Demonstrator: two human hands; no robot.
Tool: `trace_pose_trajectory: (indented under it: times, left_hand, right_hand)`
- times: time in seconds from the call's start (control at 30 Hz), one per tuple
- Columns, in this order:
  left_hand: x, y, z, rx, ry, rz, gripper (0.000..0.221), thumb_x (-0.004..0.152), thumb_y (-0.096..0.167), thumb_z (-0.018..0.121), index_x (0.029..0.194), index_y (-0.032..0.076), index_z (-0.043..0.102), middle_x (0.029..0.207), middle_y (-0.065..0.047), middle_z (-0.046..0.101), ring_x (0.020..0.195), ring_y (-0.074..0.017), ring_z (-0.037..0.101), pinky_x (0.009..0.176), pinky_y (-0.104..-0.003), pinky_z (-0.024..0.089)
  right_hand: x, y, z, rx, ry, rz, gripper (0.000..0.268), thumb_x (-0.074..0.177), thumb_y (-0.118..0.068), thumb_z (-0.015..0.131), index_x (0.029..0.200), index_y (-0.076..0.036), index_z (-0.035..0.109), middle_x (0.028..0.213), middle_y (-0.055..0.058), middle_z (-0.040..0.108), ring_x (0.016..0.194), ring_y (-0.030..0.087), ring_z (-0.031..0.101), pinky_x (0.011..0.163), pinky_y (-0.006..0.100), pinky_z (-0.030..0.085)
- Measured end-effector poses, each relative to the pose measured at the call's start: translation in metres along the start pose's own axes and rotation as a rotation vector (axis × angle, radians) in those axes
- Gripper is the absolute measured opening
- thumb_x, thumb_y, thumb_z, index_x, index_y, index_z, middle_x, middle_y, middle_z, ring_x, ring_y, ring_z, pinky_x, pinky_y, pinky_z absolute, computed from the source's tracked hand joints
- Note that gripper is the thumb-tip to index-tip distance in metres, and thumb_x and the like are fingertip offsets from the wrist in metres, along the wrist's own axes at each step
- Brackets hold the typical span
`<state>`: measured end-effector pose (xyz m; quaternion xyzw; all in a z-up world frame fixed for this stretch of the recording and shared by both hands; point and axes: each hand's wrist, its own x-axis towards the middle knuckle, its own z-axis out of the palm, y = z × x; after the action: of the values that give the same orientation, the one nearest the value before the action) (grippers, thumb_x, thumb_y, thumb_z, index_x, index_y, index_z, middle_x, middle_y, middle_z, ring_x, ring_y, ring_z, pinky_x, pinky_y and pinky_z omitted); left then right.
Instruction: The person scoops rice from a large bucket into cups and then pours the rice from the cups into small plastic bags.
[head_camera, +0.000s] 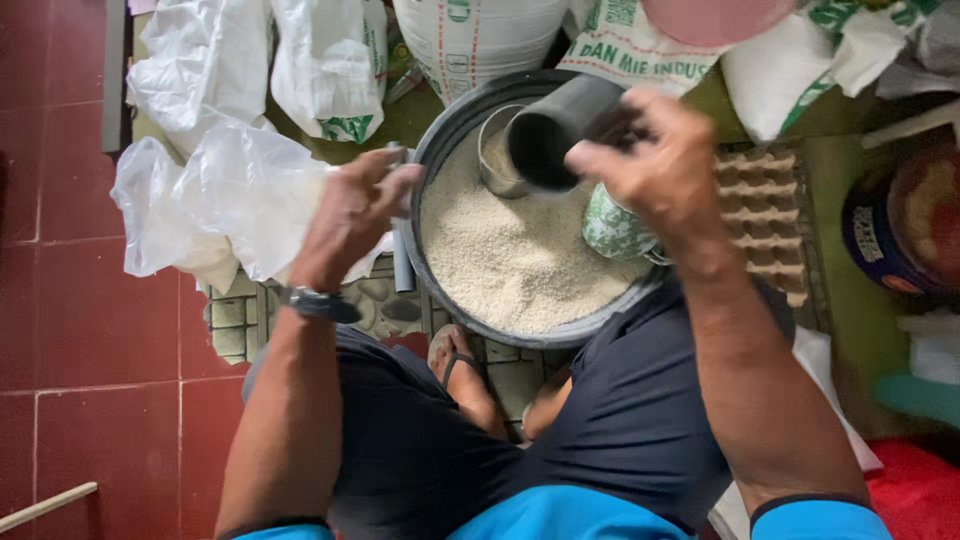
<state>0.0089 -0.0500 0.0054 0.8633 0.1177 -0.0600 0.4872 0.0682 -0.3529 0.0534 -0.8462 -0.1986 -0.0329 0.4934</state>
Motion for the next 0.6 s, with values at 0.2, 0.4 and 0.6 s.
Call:
trace_pose_trajectory:
  times: [0.2,0.4,0.6]
  left_hand:
    - [-0.001,0.000,0.079,-0.330,-0.142,0.301,0.061,0.097,0.035,0.076,0.147,0.008,0.055,0.136,-0.031,0.061,0.109,-0.0427,0.068,0.082,-0.050,0.064]
    - [-0.001,-0.012,0.090,-0.282,0.099,0.211,0.021,0.085,-0.003,0.050,0.091,-0.001,0.071,0.051,-0.021,0.064,0.037,-0.0272,0.065,0.029,-0.033,0.054]
    - [0.038,-0.121,0.125,0.285,0.052,-0.150,0.025,0.077,0.013,0.053,0.073,-0.006,0.068,0.067,-0.029,0.069,0.073,-0.0456,0.074,0.067,-0.056,0.060]
  right_hand:
    - [-0.023,0.003,0.031,0.299,-0.040,0.000,0.068,0.073,-0.008,0.097,0.123,0.018,0.058,0.113,0.035,0.059,0.107,0.043,0.065,0.093,0.053,0.058]
    - [-0.028,-0.017,0.003,0.000,-0.326,0.094,0.074,0.092,-0.020,0.083,0.144,0.013,0.042,0.141,0.039,0.043,0.122,0.058,0.055,0.096,0.060,0.057]
    - [-0.049,0.063,-0.082,-0.703,0.313,-0.190,0.022,0.111,-0.009,0.085,0.099,0.000,0.069,0.093,0.014,0.068,0.091,0.026,0.071,0.095,0.036,0.061]
